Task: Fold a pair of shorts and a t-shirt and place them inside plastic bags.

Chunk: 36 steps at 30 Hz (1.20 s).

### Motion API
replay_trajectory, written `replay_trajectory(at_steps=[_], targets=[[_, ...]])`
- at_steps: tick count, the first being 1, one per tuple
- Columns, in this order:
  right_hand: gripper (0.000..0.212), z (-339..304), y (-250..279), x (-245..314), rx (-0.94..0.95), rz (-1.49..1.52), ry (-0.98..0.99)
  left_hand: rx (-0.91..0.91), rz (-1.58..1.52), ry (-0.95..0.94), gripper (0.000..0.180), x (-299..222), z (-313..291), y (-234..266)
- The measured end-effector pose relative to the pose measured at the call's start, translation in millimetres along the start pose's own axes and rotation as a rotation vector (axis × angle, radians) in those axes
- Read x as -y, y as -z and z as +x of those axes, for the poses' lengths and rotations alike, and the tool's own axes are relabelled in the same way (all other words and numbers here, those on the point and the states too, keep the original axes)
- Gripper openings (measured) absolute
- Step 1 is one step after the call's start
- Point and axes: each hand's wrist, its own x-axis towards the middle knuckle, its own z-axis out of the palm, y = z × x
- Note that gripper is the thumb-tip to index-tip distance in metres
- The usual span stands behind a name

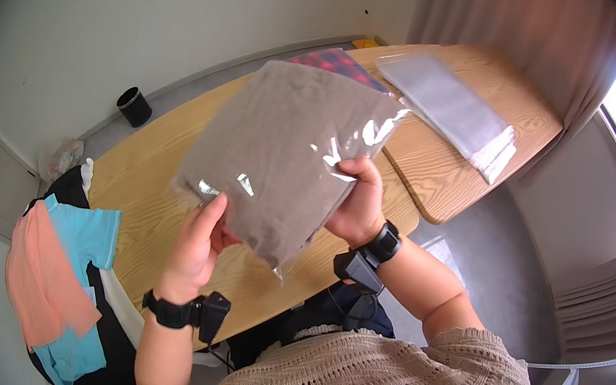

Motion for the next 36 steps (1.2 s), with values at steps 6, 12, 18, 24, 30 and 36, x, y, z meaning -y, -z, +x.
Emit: replay_trajectory(at_steps=[6, 12, 18, 24, 30, 36], targets=[[0.047, 29, 5, 81, -0.140, -0.162, 0.198, 0.245, 0.172, 0.127, 0.031, -28, 125, -39], [0.038, 109, 41, 130, -0.164, -0.174, 0.279, 0.108, 0.109, 0.164, 0.024, -28, 242, -58], [0.028, 171, 120, 132, -0.667, -0.390, 0.041, -0.151, 0.060, 0.222, 0.017, 21, 347, -12], [0.027, 174, 124, 142, -0.614, -0.761, -0.048, -0.128, 0.189, -0.029, 0.020, 36, 368, 4], [0.030, 178, 115, 155, -0.561, -0.623, -0.098, -0.277, 0.224, -0.118, 0.028, 50, 379, 14], [0.023, 158, 126, 160, -0.591, -0.758, 0.006, -0.515, 0.118, -0.129, 0.026, 40, 383, 40]])
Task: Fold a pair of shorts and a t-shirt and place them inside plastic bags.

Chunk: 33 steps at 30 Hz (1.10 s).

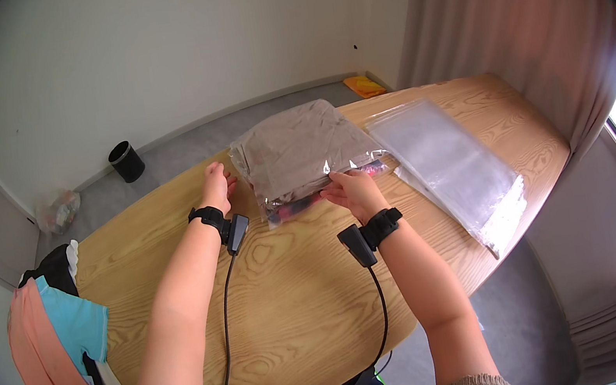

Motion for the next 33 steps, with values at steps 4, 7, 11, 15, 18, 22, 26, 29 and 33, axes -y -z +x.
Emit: replay_trajectory(at_steps=[4, 7, 11, 15, 18, 22, 26, 29, 33], targets=[[0.013, 15, 16, -12, -0.047, 0.081, -0.007, 0.119, -0.011, 0.036, 0.036, 1, 20, 5], [0.012, 17, 12, -22, -0.036, 0.157, 0.034, 0.231, 0.055, -0.047, 0.036, -3, 42, 15], [0.014, 9, 17, -31, -0.051, 0.194, 0.059, 0.249, 0.005, 0.047, 0.035, -7, 52, 4], [0.014, 6, 16, -39, -0.054, 0.206, 0.061, 0.277, -0.192, 0.054, 0.029, 2, 68, 1], [0.013, 4, 11, -38, -0.035, 0.197, 0.065, 0.215, -0.437, 0.067, 0.022, 18, 81, -7], [0.012, 1, 15, -32, -0.095, 0.177, 0.065, 0.163, -0.394, 0.025, 0.020, 16, 62, -32], [0.013, 3, 13, -34, -0.075, 0.171, 0.104, -0.013, -0.354, 0.004, 0.038, 6, 53, -24], [0.014, 8, 6, -40, -0.086, 0.108, 0.127, -0.083, -0.204, -0.061, 0.045, -2, 48, 2], [0.021, 17, -7, -48, -0.148, 0.044, 0.179, 0.002, -0.094, -0.041, 0.048, -31, 21, 56]])
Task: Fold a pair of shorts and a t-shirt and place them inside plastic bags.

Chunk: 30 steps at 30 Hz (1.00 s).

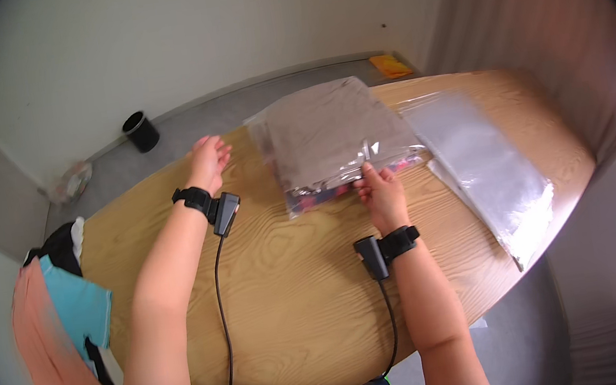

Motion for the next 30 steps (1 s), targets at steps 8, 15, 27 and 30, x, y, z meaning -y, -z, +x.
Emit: replay_trajectory(at_steps=[8, 15, 27, 30], targets=[[0.011, 32, 60, 4, 0.261, 0.387, -0.187, -0.045, 0.655, -0.231, 0.057, -93, -133, 125], [0.018, 18, 77, 18, 0.293, 0.596, -0.241, -0.426, 1.023, -0.038, 0.060, -157, -283, 356], [0.010, -185, 49, 27, 0.471, 0.584, -0.263, -0.601, 1.757, 0.197, 0.028, -88, -349, 490], [0.009, -209, 55, 25, 0.458, 0.546, -0.248, -0.420, 1.753, -0.109, 0.027, -105, -326, 449]])
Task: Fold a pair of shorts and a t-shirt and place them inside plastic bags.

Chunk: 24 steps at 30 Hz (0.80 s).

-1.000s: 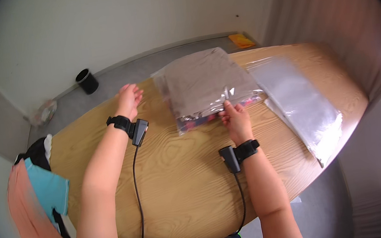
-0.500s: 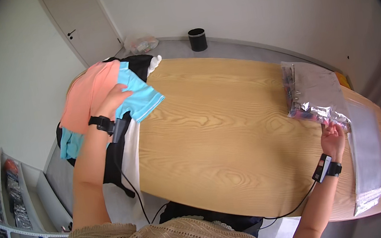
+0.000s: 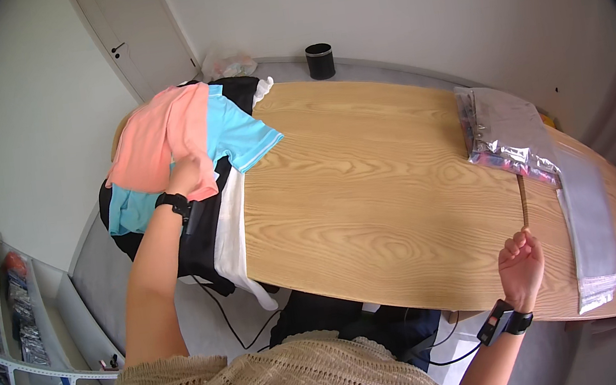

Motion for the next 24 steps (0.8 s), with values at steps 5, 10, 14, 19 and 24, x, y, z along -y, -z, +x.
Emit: replay_trajectory(at_steps=[5, 10, 14, 19, 24], targets=[[0.008, -8, -15, -37, 0.026, -0.111, -0.115, -0.092, -1.041, -0.287, 0.027, -150, 12, 41], [0.011, -14, -30, -98, 0.091, -0.130, -0.334, 0.183, -1.373, -0.589, 0.028, -301, -26, 83], [0.034, -31, -58, -111, 0.066, -0.042, -0.405, 0.717, -1.304, -0.977, 0.017, -391, -111, 84], [0.051, -75, -102, -81, 0.051, -0.337, 0.071, 0.992, -1.020, -1.350, 0.022, -395, -178, 93], [0.052, -52, -7, -68, 0.102, 0.133, -0.173, 0.632, -0.650, -1.169, 0.026, -323, -170, 79]])
